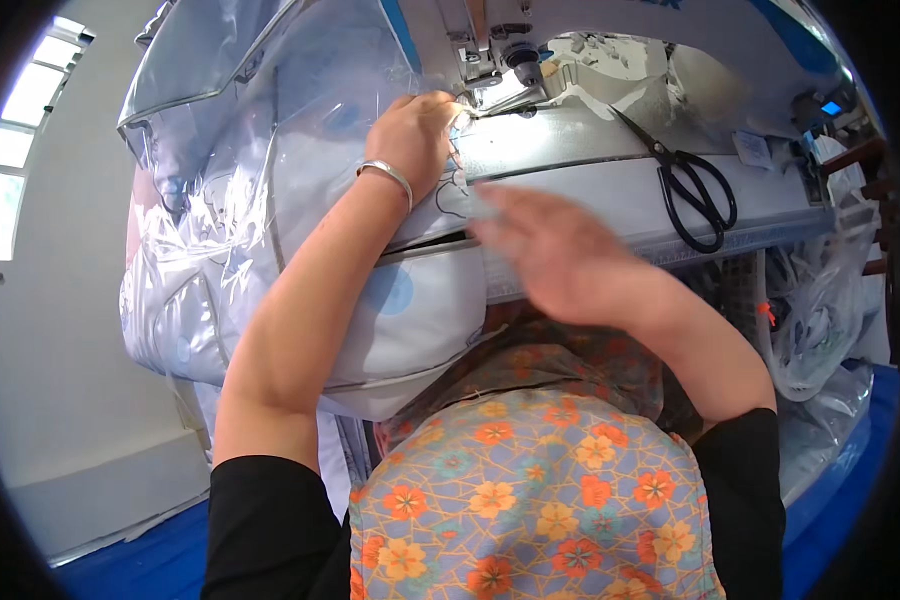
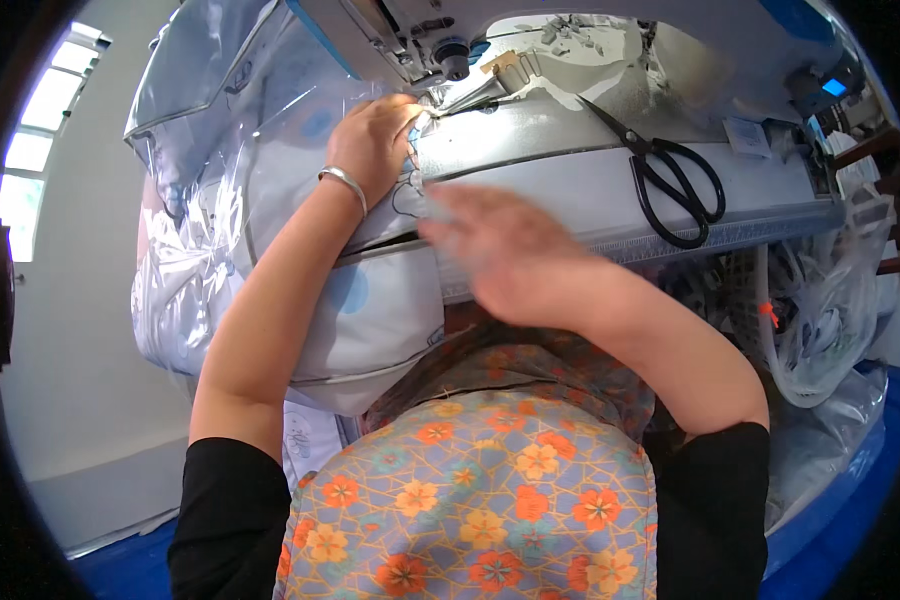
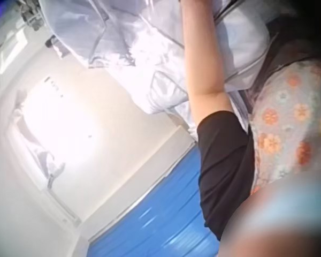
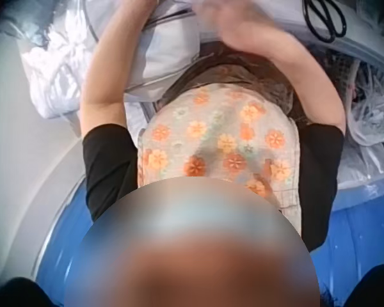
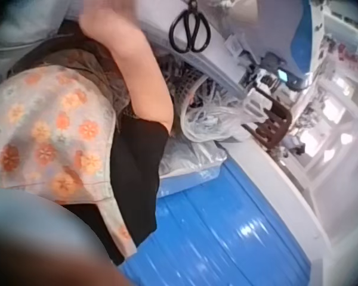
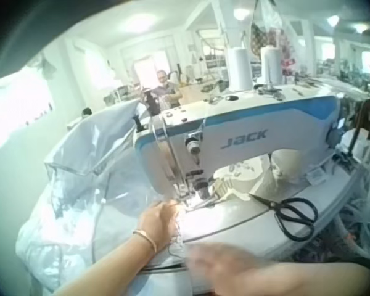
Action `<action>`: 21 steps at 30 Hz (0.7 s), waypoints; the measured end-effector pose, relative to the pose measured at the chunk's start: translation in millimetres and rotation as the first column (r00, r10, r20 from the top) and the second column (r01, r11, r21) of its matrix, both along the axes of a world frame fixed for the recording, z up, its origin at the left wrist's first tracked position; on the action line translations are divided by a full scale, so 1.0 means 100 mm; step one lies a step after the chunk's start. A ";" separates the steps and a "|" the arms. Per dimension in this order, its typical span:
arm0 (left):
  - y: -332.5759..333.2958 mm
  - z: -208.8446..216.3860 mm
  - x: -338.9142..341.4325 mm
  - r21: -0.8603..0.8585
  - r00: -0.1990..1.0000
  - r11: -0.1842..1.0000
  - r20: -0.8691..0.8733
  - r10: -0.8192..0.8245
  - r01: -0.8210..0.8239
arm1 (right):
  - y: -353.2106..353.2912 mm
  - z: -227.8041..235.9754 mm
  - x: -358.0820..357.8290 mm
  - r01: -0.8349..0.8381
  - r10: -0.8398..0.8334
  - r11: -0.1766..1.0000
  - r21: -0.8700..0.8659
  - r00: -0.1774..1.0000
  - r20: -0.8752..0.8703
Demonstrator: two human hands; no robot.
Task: Sewing fabric pieces together using an industrial sewing machine.
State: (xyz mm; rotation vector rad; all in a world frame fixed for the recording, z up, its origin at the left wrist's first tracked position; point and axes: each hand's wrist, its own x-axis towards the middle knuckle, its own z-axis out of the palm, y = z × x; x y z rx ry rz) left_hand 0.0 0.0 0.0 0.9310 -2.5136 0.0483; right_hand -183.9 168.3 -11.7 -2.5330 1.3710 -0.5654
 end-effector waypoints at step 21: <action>0.08 0.31 -0.23 0.059 0.973 0.994 0.207 -0.100 0.090 | -0.42 0.29 -0.09 -0.088 0.112 0.992 -0.090 0.942 0.316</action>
